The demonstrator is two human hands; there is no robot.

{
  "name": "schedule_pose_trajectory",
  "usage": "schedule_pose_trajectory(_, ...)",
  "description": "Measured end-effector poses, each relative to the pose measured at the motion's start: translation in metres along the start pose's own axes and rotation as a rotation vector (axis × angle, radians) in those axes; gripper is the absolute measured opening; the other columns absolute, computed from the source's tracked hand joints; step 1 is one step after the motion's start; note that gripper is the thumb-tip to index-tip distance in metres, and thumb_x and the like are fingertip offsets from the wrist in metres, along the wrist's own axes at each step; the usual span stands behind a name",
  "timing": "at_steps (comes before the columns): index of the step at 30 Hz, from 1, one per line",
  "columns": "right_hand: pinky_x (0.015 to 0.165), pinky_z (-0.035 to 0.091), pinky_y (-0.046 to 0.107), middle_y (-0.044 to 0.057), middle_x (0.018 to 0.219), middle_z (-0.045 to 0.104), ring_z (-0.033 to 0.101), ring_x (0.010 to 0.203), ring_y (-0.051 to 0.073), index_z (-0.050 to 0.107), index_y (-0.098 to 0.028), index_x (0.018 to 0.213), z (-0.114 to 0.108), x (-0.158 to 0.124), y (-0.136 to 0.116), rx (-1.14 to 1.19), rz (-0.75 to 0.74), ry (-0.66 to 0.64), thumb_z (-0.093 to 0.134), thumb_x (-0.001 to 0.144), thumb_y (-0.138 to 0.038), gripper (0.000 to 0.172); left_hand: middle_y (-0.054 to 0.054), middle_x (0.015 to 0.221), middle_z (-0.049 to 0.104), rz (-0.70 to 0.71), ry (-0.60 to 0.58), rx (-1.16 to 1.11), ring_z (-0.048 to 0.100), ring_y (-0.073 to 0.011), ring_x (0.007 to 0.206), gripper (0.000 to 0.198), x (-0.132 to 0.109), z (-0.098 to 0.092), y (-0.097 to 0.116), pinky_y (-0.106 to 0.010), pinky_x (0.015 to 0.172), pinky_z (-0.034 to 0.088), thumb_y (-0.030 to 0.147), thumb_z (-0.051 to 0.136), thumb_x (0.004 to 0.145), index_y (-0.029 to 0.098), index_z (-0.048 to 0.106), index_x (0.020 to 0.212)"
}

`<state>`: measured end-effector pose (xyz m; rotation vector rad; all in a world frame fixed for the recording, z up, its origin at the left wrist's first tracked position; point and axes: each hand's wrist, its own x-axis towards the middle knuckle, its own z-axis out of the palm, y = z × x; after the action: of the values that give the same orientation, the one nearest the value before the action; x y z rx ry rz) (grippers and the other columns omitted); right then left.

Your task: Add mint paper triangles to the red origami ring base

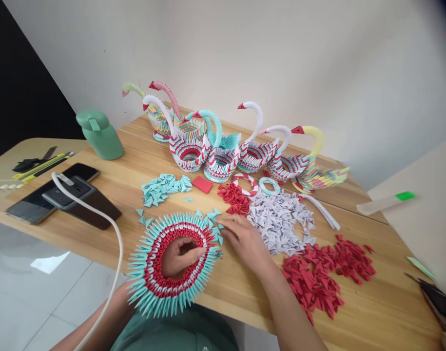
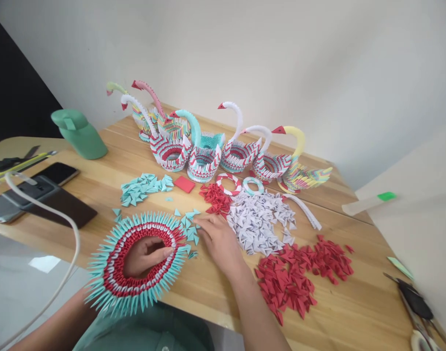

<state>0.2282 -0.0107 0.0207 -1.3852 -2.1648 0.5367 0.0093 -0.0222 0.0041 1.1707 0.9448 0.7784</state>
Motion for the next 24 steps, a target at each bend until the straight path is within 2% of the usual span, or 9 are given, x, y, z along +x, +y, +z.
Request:
schedule_pose_trajectory(4, 0.079, 0.051, 0.039, 0.01, 0.096, 0.068, 0.063, 0.092, 0.026, 0.073, -0.023, 0.102, 0.005, 0.001, -0.002, -0.118, 0.034, -0.012, 0.051, 0.094, -0.016, 0.024, 0.0, 0.057, 0.048, 0.032, -0.029, 0.045, 0.046, -0.0138, 0.058, 0.037, -0.001, -0.001, -0.002, -0.027, 0.057, 0.042, 0.043, 0.071, 0.075, 0.016, 0.051, 0.059)
schedule_pose_trajectory(7, 0.076, 0.05, 0.037, 0.009, 0.088, 0.069, 0.064, 0.084, 0.025, 0.073, -0.022, 0.089, 0.005, 0.0, -0.002, -0.066, 0.098, 0.047, 0.051, 0.093, -0.02, 0.022, -0.004, 0.066, 0.056, 0.065, -0.047, 0.089, 0.053, -0.0174, 0.067, 0.03, -0.002, -0.005, -0.007, -0.028, 0.063, 0.045, 0.041, 0.065, 0.082, 0.015, 0.058, 0.068)
schedule_pose_trajectory(11, 0.073, 0.049, 0.033, 0.003, 0.078, 0.07, 0.064, 0.075, 0.021, 0.07, -0.022, 0.084, -0.003, -0.002, -0.002, 0.291, 0.282, 0.146, 0.059, 0.089, -0.031, 0.016, -0.009, 0.082, 0.066, 0.104, -0.085, 0.127, 0.06, -0.0223, 0.081, 0.03, -0.002, -0.01, -0.011, -0.031, 0.072, 0.049, 0.041, 0.062, 0.087, 0.013, 0.066, 0.081)
schedule_pose_trajectory(14, 0.068, 0.05, 0.031, 0.001, 0.066, 0.067, 0.062, 0.066, 0.018, 0.07, -0.02, 0.086, -0.008, -0.003, -0.002, 0.581, 0.394, 0.163, 0.063, 0.086, -0.041, 0.022, -0.008, 0.079, 0.066, 0.143, -0.091, 0.153, 0.061, -0.0214, 0.078, 0.036, -0.001, -0.013, -0.01, -0.031, 0.074, 0.05, 0.046, 0.061, 0.088, 0.011, 0.067, 0.081)
schedule_pose_trajectory(19, 0.07, 0.051, 0.03, 0.001, 0.07, 0.072, 0.065, 0.069, 0.018, 0.072, -0.02, 0.086, -0.007, -0.003, -0.005, 0.727, 0.42, 0.108, 0.07, 0.081, -0.04, 0.021, -0.006, 0.078, 0.068, 0.199, -0.104, -0.011, 0.062, -0.0193, 0.074, 0.042, 0.0, -0.01, 0.002, -0.03, 0.075, 0.051, 0.052, 0.06, 0.088, 0.011, 0.07, 0.084)
schedule_pose_trajectory(24, 0.072, 0.053, 0.031, 0.002, 0.078, 0.076, 0.069, 0.074, 0.019, 0.075, -0.023, 0.088, -0.006, -0.006, -0.011, 0.723, 0.396, 0.042, 0.07, 0.082, -0.039, 0.018, -0.008, 0.085, 0.072, 0.229, -0.117, -0.132, 0.066, -0.0234, 0.085, 0.043, 0.007, 0.004, 0.01, -0.035, 0.086, 0.051, 0.054, 0.062, 0.087, 0.012, 0.073, 0.088)
